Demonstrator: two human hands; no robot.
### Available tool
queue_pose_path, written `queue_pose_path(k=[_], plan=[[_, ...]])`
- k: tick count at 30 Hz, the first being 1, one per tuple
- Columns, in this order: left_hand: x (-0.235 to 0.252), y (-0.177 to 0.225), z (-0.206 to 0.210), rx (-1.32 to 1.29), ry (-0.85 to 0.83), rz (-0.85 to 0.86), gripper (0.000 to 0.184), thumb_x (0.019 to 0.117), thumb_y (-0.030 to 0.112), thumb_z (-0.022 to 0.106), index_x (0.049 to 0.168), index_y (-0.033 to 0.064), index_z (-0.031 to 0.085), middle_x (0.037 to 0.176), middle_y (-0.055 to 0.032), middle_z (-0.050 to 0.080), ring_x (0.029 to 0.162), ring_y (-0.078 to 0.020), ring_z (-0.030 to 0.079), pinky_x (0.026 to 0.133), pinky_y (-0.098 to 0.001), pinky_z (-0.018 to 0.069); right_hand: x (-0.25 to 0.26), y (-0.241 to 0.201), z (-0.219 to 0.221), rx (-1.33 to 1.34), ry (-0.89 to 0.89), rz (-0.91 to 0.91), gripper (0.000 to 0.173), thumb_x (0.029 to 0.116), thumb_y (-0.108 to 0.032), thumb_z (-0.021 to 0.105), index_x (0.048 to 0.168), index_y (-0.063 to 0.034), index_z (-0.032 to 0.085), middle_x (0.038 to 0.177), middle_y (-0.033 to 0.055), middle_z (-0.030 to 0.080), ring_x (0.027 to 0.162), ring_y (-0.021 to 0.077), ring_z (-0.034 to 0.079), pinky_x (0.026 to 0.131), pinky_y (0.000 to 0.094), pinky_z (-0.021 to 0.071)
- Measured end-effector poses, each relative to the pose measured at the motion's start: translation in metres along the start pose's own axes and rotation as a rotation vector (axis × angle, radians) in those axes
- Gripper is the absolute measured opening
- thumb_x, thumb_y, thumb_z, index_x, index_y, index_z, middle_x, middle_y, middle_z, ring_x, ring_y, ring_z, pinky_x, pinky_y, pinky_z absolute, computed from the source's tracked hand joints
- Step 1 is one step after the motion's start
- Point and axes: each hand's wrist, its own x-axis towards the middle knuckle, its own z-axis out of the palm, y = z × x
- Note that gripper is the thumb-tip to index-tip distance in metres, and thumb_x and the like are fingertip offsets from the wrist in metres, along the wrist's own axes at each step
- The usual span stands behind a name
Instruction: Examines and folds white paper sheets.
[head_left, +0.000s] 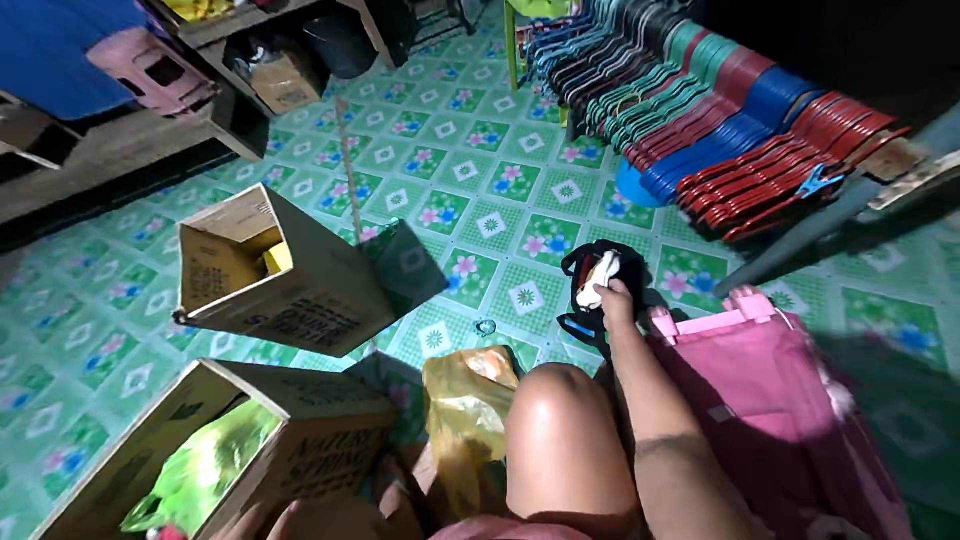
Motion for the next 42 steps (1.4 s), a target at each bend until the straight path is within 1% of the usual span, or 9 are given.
queue_pose_path(k=[6, 13, 17, 20, 24, 28, 30, 36, 42], plan=[[0.016, -0.025, 0.014, -0.063, 0.033, 0.057, 0.048, 0.1004, 0.049, 0.056, 0.126, 0.0112, 0.071, 0.129, -0.0209, 0.067, 0.128, -0.0435, 0.057, 0.108, -0.0674, 0.0399, -0.077, -0.102, 0.012, 0.134, -0.443, -0.164, 0.028, 0.0992, -0.005, 0.061, 0.127, 0.0021, 0.056, 0.112, 0.0172, 0.067, 0.097, 0.0241, 0.068, 0.086, 0.0445, 0.0584], [0.0, 0.002, 0.017, -0.379, 0.203, 0.285, 0.041, 0.0981, 0.041, 0.066, 0.128, 0.013, 0.07, 0.133, -0.0114, 0.065, 0.124, -0.029, 0.061, 0.106, -0.056, 0.0493, -0.22, -0.201, 0.058, 0.264, -0.873, -0.232, 0.014, 0.0999, -0.002, 0.052, 0.109, -0.0072, 0.06, 0.094, 0.0061, 0.07, 0.081, 0.0149, 0.069, 0.074, 0.0365, 0.0611], [-0.015, 0.066, 0.022, -1.171, -0.099, 0.455, 0.047, 0.102, 0.031, 0.057, 0.138, 0.0016, 0.057, 0.134, -0.0121, 0.063, 0.119, -0.0204, 0.064, 0.1, -0.0407, 0.0551, -0.309, -0.187, 0.1, -0.105, -1.121, -0.547, 0.013, 0.0878, -0.001, 0.07, 0.1, -0.0003, 0.065, 0.089, 0.0053, 0.07, 0.08, 0.011, 0.067, 0.077, 0.0328, 0.0595], [-0.003, 0.092, 0.036, -1.564, -0.215, 0.246, 0.055, 0.1097, 0.043, 0.037, 0.144, 0.0011, 0.044, 0.127, -0.0143, 0.065, 0.11, -0.0238, 0.067, 0.09, -0.0438, 0.058, -0.349, -0.158, 0.126, -0.55, -1.308, -0.852, 0.018, 0.0926, -0.01, 0.068, 0.104, 0.0032, 0.07, 0.105, 0.013, 0.069, 0.1, 0.0174, 0.066, 0.093, 0.0371, 0.054], [0.011, 0.083, 0.053, -1.721, -0.268, 0.081, 0.046, 0.1109, 0.033, 0.041, 0.144, 0.0007, 0.041, 0.119, -0.017, 0.067, 0.105, -0.025, 0.069, 0.091, -0.0432, 0.0588, -0.358, -0.14, 0.144, -0.878, -1.428, -0.791, 0.032, 0.0932, -0.021, 0.075, 0.109, 0.0054, 0.067, 0.119, 0.0209, 0.063, 0.111, 0.0294, 0.061, 0.099, 0.0459, 0.0506], [0.02, 0.073, 0.072, -1.672, -0.261, 0.135, 0.045, 0.1093, 0.027, 0.047, 0.145, 0.0001, 0.041, 0.122, -0.0162, 0.067, 0.108, -0.0236, 0.068, 0.093, -0.0412, 0.0575, -0.344, -0.13, 0.141, -0.596, -1.331, -0.366, 0.024, 0.0934, -0.015, 0.073, 0.107, 0.0024, 0.064, 0.103, 0.011, 0.065, 0.086, 0.016, 0.064, 0.079, 0.0362, 0.0565], [0.024, 0.072, 0.077, -1.596, -0.226, 0.123, 0.042, 0.1075, 0.023, 0.052, 0.142, -0.0002, 0.045, 0.12, -0.0157, 0.067, 0.106, -0.0225, 0.069, 0.091, -0.0392, 0.0582, -0.332, -0.13, 0.142, -0.38, -1.178, -0.226, 0.017, 0.0963, -0.01, 0.069, 0.104, 0.0022, 0.061, 0.095, 0.0117, 0.065, 0.085, 0.0177, 0.064, 0.082, 0.0391, 0.0561], [0.021, 0.081, 0.075, -1.328, -0.158, -0.087, 0.034, 0.1063, 0.019, 0.049, 0.138, 0.0052, 0.048, 0.101, -0.0134, 0.068, 0.079, -0.02, 0.069, 0.066, -0.0352, 0.0582, -0.309, -0.131, 0.144, -0.189, -0.976, -0.286, 0.014, 0.0981, -0.011, 0.068, 0.106, -0.0008, 0.062, 0.096, 0.0099, 0.066, 0.084, 0.0156, 0.064, 0.078, 0.0366, 0.0562], [0.023, 0.085, 0.078, -1.278, -0.156, -0.103, 0.036, 0.1047, 0.015, 0.048, 0.14, 0.0055, 0.046, 0.102, -0.0138, 0.067, 0.077, -0.0201, 0.069, 0.064, -0.0353, 0.0581, -0.311, -0.133, 0.142, -0.217, -0.958, -0.371, 0.013, 0.0972, -0.011, 0.07, 0.105, -0.0023, 0.064, 0.104, 0.0103, 0.068, 0.091, 0.0166, 0.066, 0.082, 0.0379, 0.0564]])
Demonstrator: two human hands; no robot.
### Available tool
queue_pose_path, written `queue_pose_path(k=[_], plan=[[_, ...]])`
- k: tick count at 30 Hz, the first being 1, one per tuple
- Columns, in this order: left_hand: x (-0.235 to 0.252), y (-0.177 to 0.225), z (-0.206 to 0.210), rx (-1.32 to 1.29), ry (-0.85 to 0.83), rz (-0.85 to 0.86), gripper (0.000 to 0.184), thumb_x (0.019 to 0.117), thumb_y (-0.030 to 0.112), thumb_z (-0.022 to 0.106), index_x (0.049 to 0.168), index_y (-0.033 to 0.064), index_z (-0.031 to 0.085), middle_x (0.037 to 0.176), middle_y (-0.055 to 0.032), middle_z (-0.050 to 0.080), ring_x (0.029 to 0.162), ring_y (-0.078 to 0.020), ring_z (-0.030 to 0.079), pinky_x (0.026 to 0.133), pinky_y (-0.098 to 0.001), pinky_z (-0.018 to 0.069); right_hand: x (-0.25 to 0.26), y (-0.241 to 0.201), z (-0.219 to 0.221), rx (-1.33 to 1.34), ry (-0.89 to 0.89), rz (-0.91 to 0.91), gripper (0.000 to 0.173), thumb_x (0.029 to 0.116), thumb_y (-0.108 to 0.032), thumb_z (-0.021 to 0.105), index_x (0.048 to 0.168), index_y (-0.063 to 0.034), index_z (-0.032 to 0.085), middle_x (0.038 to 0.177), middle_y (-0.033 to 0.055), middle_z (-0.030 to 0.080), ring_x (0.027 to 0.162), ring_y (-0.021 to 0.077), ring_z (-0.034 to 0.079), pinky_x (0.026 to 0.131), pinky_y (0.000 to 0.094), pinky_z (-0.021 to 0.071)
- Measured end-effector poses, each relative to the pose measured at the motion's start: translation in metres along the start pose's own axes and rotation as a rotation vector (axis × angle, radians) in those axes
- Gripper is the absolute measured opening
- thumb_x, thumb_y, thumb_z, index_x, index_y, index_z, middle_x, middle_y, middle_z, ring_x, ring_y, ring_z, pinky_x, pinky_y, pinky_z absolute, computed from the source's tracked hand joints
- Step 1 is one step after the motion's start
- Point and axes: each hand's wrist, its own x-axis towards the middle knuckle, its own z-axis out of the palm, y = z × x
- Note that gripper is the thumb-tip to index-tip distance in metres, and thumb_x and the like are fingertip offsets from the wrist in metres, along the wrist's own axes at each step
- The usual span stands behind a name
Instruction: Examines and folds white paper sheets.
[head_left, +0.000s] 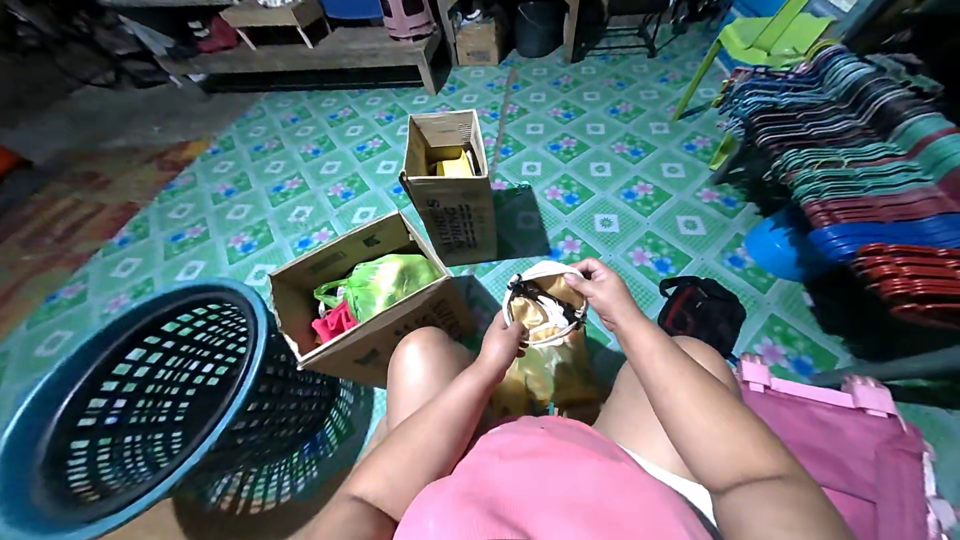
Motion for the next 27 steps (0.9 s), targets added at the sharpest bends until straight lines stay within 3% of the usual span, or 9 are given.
queue_pose_path(k=[7, 12, 14, 16, 19, 21, 23, 25, 27], plan=[[0.004, -0.008, -0.001, -0.357, -0.14, -0.001, 0.043, 0.109, 0.02, 0.043, 0.148, 0.0039, 0.035, 0.117, -0.0193, 0.067, 0.095, -0.0264, 0.072, 0.079, -0.0406, 0.0625, -0.005, 0.001, 0.011, -0.275, -0.199, -0.013, 0.018, 0.0969, -0.015, 0.07, 0.108, -0.0012, 0.067, 0.11, 0.0122, 0.07, 0.098, 0.0201, 0.068, 0.091, 0.0439, 0.0569], [0.002, 0.0, -0.005, -0.807, -0.114, -0.132, 0.032, 0.1084, 0.02, 0.036, 0.129, -0.0019, 0.049, 0.105, -0.0184, 0.066, 0.085, -0.0243, 0.069, 0.075, -0.0377, 0.06, -0.025, 0.011, 0.043, -0.82, -0.524, -0.19, 0.063, 0.0894, -0.037, 0.077, 0.138, -0.0018, 0.057, 0.137, 0.019, 0.06, 0.129, 0.0318, 0.057, 0.112, 0.0502, 0.045], [-0.003, 0.005, -0.01, -0.82, -0.159, -0.089, 0.035, 0.1093, 0.022, 0.037, 0.132, -0.0026, 0.048, 0.111, -0.0204, 0.066, 0.092, -0.0266, 0.07, 0.083, -0.0399, 0.06, -0.031, 0.005, 0.05, -0.938, -0.447, -0.225, 0.059, 0.093, -0.022, 0.072, 0.145, -0.0033, 0.052, 0.142, 0.0201, 0.058, 0.133, 0.036, 0.056, 0.113, 0.0542, 0.0444], [-0.013, 0.01, -0.015, -0.53, -0.187, 0.157, 0.036, 0.1074, 0.015, 0.046, 0.137, -0.004, 0.044, 0.121, -0.0174, 0.065, 0.103, -0.0219, 0.069, 0.09, -0.0372, 0.0582, -0.034, 0.0, 0.05, -0.822, -0.252, -0.221, 0.041, 0.0944, -0.005, 0.064, 0.135, -0.0016, 0.061, 0.131, 0.0204, 0.066, 0.123, 0.0356, 0.063, 0.106, 0.0573, 0.0496], [-0.027, 0.026, -0.03, 0.21, 0.149, 0.574, 0.07, 0.0809, 0.03, 0.084, 0.138, 0.001, 0.056, 0.145, -0.02, 0.051, 0.136, -0.0298, 0.049, 0.113, -0.0455, 0.0422, -0.028, -0.003, 0.032, -0.416, -0.101, -0.286, 0.031, 0.086, 0.001, 0.068, 0.117, 0.0004, 0.067, 0.109, 0.0113, 0.072, 0.099, 0.0174, 0.07, 0.09, 0.0402, 0.0595], [-0.036, 0.039, -0.041, 0.443, 0.24, 0.623, 0.09, 0.0752, 0.038, 0.088, 0.15, 0.009, 0.048, 0.159, -0.0212, 0.037, 0.146, -0.0378, 0.037, 0.12, -0.056, 0.0324, -0.024, 0.0, 0.018, -0.12, -0.159, -0.347, 0.03, 0.0773, 0.008, 0.071, 0.104, -0.0038, 0.068, 0.099, 0.0012, 0.073, 0.091, 0.0086, 0.07, 0.083, 0.0306, 0.0616], [-0.042, 0.049, -0.054, 0.588, 0.147, 0.632, 0.09, 0.0796, 0.03, 0.086, 0.156, 0.011, 0.041, 0.157, -0.0163, 0.044, 0.146, -0.033, 0.041, 0.122, -0.0589, 0.0264, -0.024, 0.002, 0.012, 0.05, -0.241, -0.386, 0.031, 0.0757, 0.007, 0.076, 0.098, -0.0143, 0.072, 0.097, -0.0062, 0.074, 0.089, 0.0053, 0.07, 0.082, 0.0276, 0.0613], [-0.042, 0.054, -0.068, 0.594, 0.051, 0.683, 0.064, 0.0832, 0.013, 0.079, 0.143, 0.0095, 0.057, 0.134, -0.0126, 0.065, 0.125, -0.0265, 0.062, 0.11, -0.0541, 0.0461, -0.024, 0.002, 0.015, 0.123, -0.289, -0.392, 0.035, 0.0756, 0.006, 0.077, 0.1, -0.0185, 0.073, 0.099, -0.0067, 0.075, 0.089, 0.0058, 0.07, 0.081, 0.0273, 0.0612], [-0.047, 0.06, -0.088, 0.537, 0.043, 0.729, 0.045, 0.0865, 0.004, 0.072, 0.131, 0.0063, 0.065, 0.123, -0.0136, 0.069, 0.116, -0.0251, 0.066, 0.103, -0.0493, 0.0519, -0.023, 0.0, 0.022, 0.145, -0.295, -0.387, 0.039, 0.0799, 0.0, 0.077, 0.115, -0.0154, 0.068, 0.11, -0.0037, 0.073, 0.099, 0.0097, 0.07, 0.087, 0.0295, 0.0612]])
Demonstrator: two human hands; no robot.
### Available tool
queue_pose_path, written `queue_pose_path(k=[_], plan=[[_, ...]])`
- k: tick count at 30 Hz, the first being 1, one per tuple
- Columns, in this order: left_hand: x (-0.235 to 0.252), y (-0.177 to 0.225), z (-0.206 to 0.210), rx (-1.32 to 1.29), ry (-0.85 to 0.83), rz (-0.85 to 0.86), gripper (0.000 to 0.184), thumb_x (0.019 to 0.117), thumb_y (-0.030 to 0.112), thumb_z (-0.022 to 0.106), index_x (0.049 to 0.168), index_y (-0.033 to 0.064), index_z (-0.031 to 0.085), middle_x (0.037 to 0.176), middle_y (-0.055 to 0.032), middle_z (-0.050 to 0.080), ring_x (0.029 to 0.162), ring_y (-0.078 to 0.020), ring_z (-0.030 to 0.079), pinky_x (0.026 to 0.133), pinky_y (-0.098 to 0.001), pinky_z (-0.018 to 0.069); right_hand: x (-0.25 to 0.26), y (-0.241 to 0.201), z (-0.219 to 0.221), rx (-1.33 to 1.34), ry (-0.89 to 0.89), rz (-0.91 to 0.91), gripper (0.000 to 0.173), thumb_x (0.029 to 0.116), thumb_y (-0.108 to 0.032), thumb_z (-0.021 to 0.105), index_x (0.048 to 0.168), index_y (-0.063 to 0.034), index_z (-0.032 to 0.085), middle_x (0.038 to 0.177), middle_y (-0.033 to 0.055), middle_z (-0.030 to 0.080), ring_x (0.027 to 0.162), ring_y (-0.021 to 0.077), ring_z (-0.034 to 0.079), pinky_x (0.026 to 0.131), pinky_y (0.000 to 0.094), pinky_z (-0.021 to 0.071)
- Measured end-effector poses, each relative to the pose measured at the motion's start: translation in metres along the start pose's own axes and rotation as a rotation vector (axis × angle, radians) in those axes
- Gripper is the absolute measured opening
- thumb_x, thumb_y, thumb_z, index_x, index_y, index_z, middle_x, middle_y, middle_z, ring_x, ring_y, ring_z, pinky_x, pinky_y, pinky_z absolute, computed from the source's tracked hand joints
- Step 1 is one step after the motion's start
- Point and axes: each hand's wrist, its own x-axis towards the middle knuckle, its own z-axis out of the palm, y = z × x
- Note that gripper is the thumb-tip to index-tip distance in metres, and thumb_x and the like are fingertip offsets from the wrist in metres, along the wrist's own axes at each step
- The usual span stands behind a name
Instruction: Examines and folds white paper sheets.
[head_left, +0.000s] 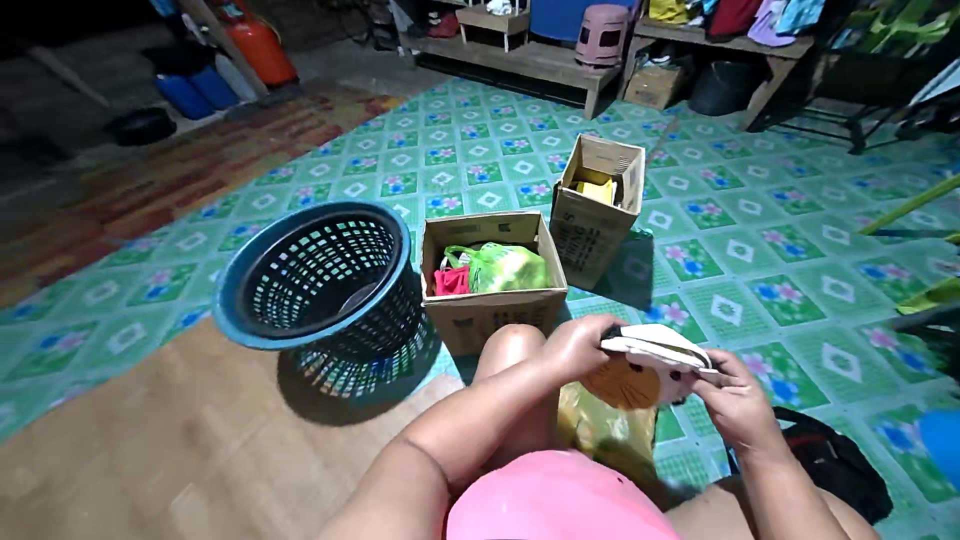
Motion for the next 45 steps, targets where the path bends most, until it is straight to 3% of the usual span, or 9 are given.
queue_pose_path(k=[3, 10, 13, 17, 21, 29, 36, 39, 45], plan=[[-0.004, -0.009, -0.046, 0.116, 0.273, -0.011, 0.037, 0.0903, 0.007, 0.072, 0.127, 0.0091, 0.068, 0.119, -0.0114, 0.07, 0.11, -0.0239, 0.068, 0.098, -0.049, 0.0557, 0.008, 0.002, -0.014, 0.009, 0.057, 0.02, 0.055, 0.087, -0.024, 0.08, 0.134, -0.0098, 0.056, 0.13, 0.0052, 0.066, 0.115, 0.0212, 0.067, 0.093, 0.038, 0.0595], [-0.006, -0.104, -0.201, -0.27, 0.765, -0.376, 0.063, 0.0857, 0.01, 0.076, 0.143, 0.0074, 0.05, 0.122, -0.0144, 0.068, 0.106, -0.0226, 0.069, 0.092, -0.0454, 0.059, 0.006, -0.009, -0.074, 0.305, 0.492, 0.187, 0.026, 0.1034, -0.009, 0.038, 0.119, -0.0163, 0.057, 0.099, 0.001, 0.075, 0.083, 0.0162, 0.073, 0.074, 0.0335, 0.063], [-0.013, -0.177, -0.216, 0.02, 0.696, -0.731, 0.08, 0.0815, 0.018, 0.084, 0.15, 0.009, 0.044, 0.132, -0.0243, 0.061, 0.115, -0.0386, 0.064, 0.094, -0.0598, 0.0546, 0.003, -0.015, -0.084, 0.355, 0.544, 0.185, 0.028, 0.1043, -0.013, 0.036, 0.115, -0.0191, 0.061, 0.095, 0.0002, 0.075, 0.08, 0.0155, 0.073, 0.07, 0.0311, 0.0624], [-0.003, -0.208, -0.181, 0.467, 0.463, -0.803, 0.092, 0.0906, 0.038, 0.075, 0.162, 0.0084, 0.026, 0.167, -0.0319, 0.007, 0.15, -0.0543, 0.021, 0.116, -0.069, 0.029, -0.001, -0.015, -0.087, 0.279, 0.541, 0.208, 0.027, 0.1051, -0.014, 0.036, 0.12, -0.0187, 0.058, 0.096, 0.0005, 0.076, 0.079, 0.0153, 0.074, 0.068, 0.0304, 0.0625], [0.012, -0.234, -0.145, 0.296, 0.022, -0.89, 0.102, 0.0894, 0.071, 0.062, 0.166, 0.0198, 0.017, 0.165, -0.0348, 0.01, 0.146, -0.0568, 0.028, 0.112, -0.0718, 0.0321, -0.006, -0.001, -0.091, 0.15, 0.556, 0.357, 0.027, 0.1035, -0.012, 0.039, 0.125, -0.0112, 0.056, 0.094, 0.0021, 0.074, 0.074, 0.0157, 0.073, 0.064, 0.0304, 0.0624], [0.009, -0.271, -0.137, 0.328, -0.226, -1.145, 0.093, 0.1008, 0.069, 0.04, 0.166, 0.0144, 0.001, 0.156, -0.0305, 0.039, 0.145, -0.0448, 0.039, 0.117, -0.0636, 0.0316, -0.02, 0.019, -0.096, 0.053, 0.552, 0.538, 0.028, 0.1042, -0.012, 0.041, 0.128, -0.0058, 0.055, 0.093, 0.0062, 0.073, 0.072, 0.0165, 0.072, 0.061, 0.03, 0.0612], [0.019, -0.273, -0.124, 0.432, -0.289, -1.136, 0.089, 0.103, 0.064, 0.041, 0.164, 0.0051, 0.013, 0.158, -0.0289, 0.037, 0.147, -0.0414, 0.037, 0.119, -0.0592, 0.0292, -0.04, 0.018, -0.1, -0.23, 0.398, 0.802, 0.03, 0.1074, -0.016, 0.049, 0.134, -0.0046, 0.056, 0.104, 0.0102, 0.071, 0.079, 0.0172, 0.071, 0.069, 0.031, 0.0589], [0.011, -0.248, -0.131, 0.43, -0.258, -1.04, 0.073, 0.1054, 0.056, 0.044, 0.15, -0.0014, 0.045, 0.148, -0.0284, 0.05, 0.141, -0.0435, 0.045, 0.116, -0.0626, 0.0329, -0.035, 0.0, -0.132, -0.414, 0.317, 0.791, 0.035, 0.1049, -0.014, 0.056, 0.138, -0.0019, 0.055, 0.111, 0.0141, 0.068, 0.085, 0.0181, 0.068, 0.078, 0.0357, 0.0575], [-0.017, -0.151, -0.11, 0.477, 0.15, -0.517, 0.08, 0.099, 0.039, 0.064, 0.158, -0.0037, 0.029, 0.162, -0.0362, 0.022, 0.15, -0.0522, 0.023, 0.122, -0.0638, 0.0213, -0.064, 0.005, -0.277, -0.373, 0.995, 0.714, 0.041, 0.1044, -0.022, 0.056, 0.142, -0.0045, 0.052, 0.12, 0.016, 0.067, 0.093, 0.0235, 0.068, 0.08, 0.042, 0.0567]])
